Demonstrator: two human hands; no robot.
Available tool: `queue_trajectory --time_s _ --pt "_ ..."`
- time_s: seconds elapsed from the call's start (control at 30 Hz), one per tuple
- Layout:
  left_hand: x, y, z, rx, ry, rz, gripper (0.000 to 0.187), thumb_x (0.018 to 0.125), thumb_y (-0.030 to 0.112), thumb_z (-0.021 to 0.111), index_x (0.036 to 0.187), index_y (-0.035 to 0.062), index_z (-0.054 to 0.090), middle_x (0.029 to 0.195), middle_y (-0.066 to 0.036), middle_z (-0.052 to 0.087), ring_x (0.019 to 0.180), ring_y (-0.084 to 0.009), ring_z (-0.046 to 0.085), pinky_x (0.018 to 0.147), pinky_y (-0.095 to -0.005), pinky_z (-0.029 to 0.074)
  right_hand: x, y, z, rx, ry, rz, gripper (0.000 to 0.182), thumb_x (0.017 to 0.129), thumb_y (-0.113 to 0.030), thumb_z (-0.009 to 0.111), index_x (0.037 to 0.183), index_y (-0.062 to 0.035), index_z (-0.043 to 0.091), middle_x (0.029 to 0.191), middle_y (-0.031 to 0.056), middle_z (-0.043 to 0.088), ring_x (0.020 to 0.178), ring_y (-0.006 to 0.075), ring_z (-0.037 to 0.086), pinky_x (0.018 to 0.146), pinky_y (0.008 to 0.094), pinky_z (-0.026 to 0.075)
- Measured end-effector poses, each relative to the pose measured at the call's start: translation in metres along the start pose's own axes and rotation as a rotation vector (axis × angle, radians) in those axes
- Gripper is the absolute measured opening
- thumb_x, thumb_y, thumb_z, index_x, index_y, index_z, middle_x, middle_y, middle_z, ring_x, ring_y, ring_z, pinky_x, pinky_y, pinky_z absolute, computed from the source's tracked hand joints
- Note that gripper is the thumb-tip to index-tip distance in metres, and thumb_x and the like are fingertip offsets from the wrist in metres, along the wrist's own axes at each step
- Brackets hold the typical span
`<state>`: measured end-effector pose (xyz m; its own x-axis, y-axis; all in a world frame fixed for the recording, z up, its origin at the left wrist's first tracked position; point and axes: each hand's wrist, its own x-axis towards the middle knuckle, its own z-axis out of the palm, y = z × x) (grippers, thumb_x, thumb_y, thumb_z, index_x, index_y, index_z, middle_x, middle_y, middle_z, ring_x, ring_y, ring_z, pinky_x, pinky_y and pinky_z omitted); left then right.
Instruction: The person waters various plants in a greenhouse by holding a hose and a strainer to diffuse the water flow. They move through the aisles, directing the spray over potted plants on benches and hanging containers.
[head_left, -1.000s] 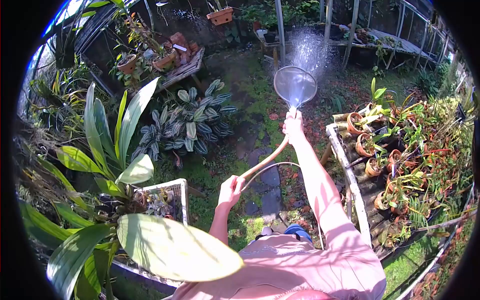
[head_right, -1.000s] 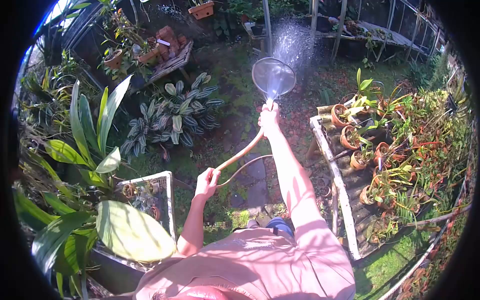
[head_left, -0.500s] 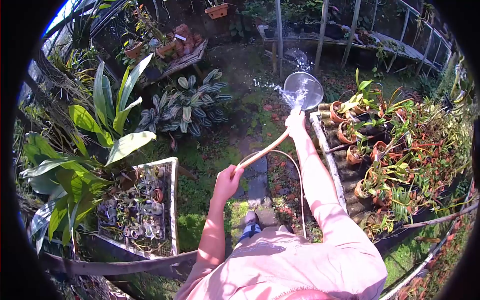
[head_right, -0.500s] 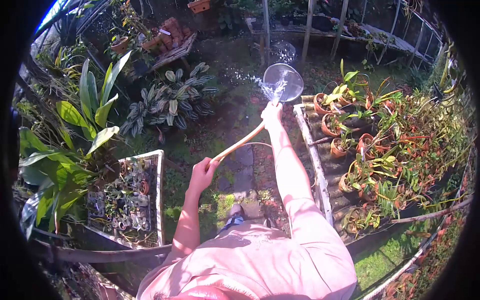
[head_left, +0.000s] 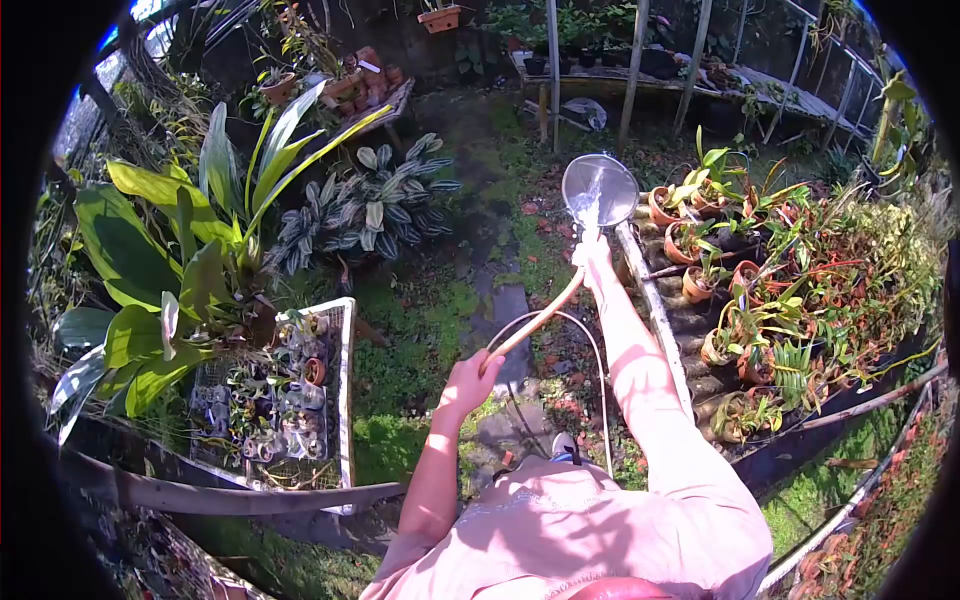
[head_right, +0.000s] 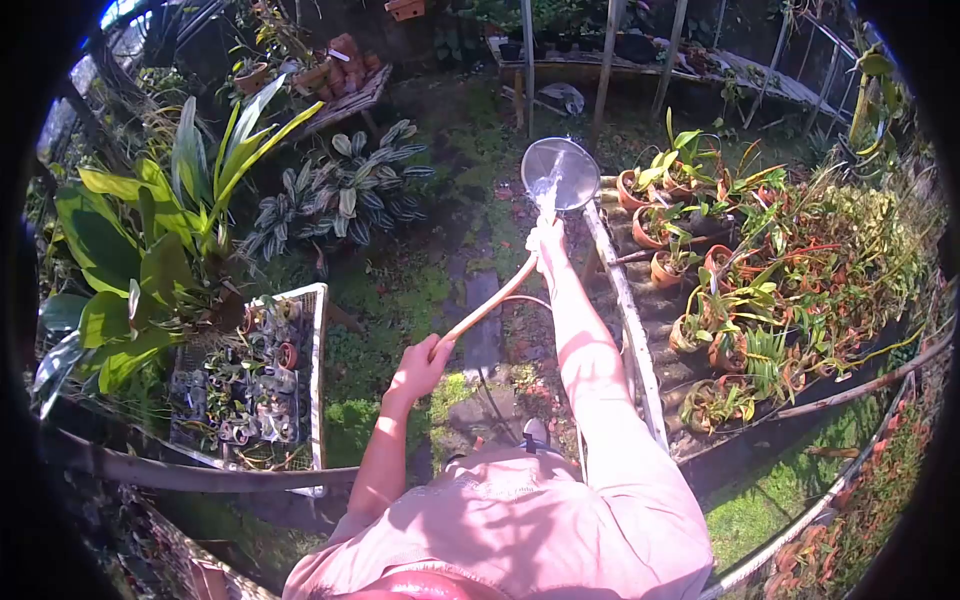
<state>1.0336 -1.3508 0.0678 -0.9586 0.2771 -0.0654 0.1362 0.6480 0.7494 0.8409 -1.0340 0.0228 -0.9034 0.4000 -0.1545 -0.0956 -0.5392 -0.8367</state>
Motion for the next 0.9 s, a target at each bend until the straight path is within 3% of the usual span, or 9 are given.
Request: queue_trajectory --time_s 0.13,0.23,0.3,0.37,0.43,0.5,0.63,0.9 --pt "-0.038 -0.012 -0.036 -0.007 0.194 0.049 0.037 0.098 0.035 0.059 0.086 0.0007 0.055 0.061 -0.015 0.052 0.053 -0.0279 0.049 0.055 -0.0423 0.04 -0.033 -0.005 0.066 -0.066 -0.138 -0.049 0.01 0.099 -0.016 0.048 0.103 -0.0112 0.04 0.064 -0.0014 0.042 0.044 0.0104 0.043 0.037 0.0268 0.038" --pt "-0.066 -0.011 -0.073 -0.016 0.224 0.012 0.038 0.097 0.039 0.059 0.09 0.0024 0.057 0.066 -0.022 0.059 0.06 -0.0419 0.058 0.056 -0.048 0.043 -0.063 -0.021 0.131 -0.106 -0.126 -0.096 0.006 0.096 -0.009 0.046 0.1 -0.0097 0.041 0.062 0.0001 0.041 0.039 0.0123 0.04 0.034 0.0281 0.036" --pt "-0.084 -0.006 -0.091 -0.037 0.275 0.019 0.036 0.098 0.036 0.058 0.087 0.001 0.056 0.062 -0.021 0.056 0.057 -0.0405 0.057 0.054 -0.0456 0.042 -0.08 -0.036 0.162 -0.229 -0.174 -0.071 0.006 0.098 -0.008 0.046 0.103 -0.0105 0.043 0.068 0.0 0.045 0.048 0.0095 0.043 0.039 0.0263 0.038" --pt "-0.101 0.003 -0.108 0.027 0.309 0.009 0.036 0.098 0.034 0.058 0.085 0.0002 0.056 0.059 -0.02 0.055 0.055 -0.0389 0.057 0.053 -0.0446 0.041 -0.083 -0.035 0.179 -0.035 -0.286 -0.053 0.007 0.098 -0.008 0.046 0.103 -0.0113 0.043 0.069 0.0003 0.045 0.048 0.0095 0.043 0.039 0.026 0.038" --pt "-0.118 0.004 -0.119 -0.002 0.339 0.064 0.036 0.099 0.032 0.058 0.084 -0.0006 0.055 0.058 -0.019 0.053 0.053 -0.0379 0.056 0.052 -0.0446 0.039 -0.134 -0.061 0.21 -0.139 -0.177 -0.037 0.009 0.097 -0.007 0.048 0.103 -0.0123 0.042 0.069 0.0005 0.044 0.049 0.0096 0.044 0.038 0.0243 0.035" --pt "-0.134 0.005 -0.126 -0.044 0.345 0.068 0.036 0.099 0.031 0.058 0.083 -0.0006 0.055 0.058 -0.019 0.053 0.053 -0.0374 0.056 0.051 -0.0445 0.039 -0.147 -0.063 0.217 -0.123 -0.217 -0.125 0.017 0.096 -0.006 0.05 0.109 -0.0118 0.041 0.07 0.0019 0.044 0.047 0.0108 0.045 0.037 0.0267 0.037" --pt "-0.164 -0.004 -0.124 -0.052 0.365 0.176 0.034 0.098 0.029 0.059 0.083 -0.001 0.056 0.057 -0.017 0.053 0.049 -0.0315 0.051 0.049 -0.0417 0.037 -0.173 -0.071 0.217 -0.18 -0.301 -0.088 0.017 0.094 -0.005 0.05 0.108 -0.0102 0.041 0.069 0.0017 0.045 0.048 0.0104 0.046 0.037 0.027 0.037" --pt "-0.22 0.015 -0.114 -0.075 0.411 0.091 0.034 0.099 0.029 0.06 0.085 -0.0012 0.057 0.056 -0.015 0.052 0.047 -0.0244 0.048 0.049 -0.039 0.037 -0.221 -0.08 0.225 -0.26 -0.263 -0.104 0.017 0.093 -0.003 0.049 0.108 -0.01 0.042 0.071 0.0033 0.046 0.049 0.0117 0.047 0.038 0.0277 0.038"
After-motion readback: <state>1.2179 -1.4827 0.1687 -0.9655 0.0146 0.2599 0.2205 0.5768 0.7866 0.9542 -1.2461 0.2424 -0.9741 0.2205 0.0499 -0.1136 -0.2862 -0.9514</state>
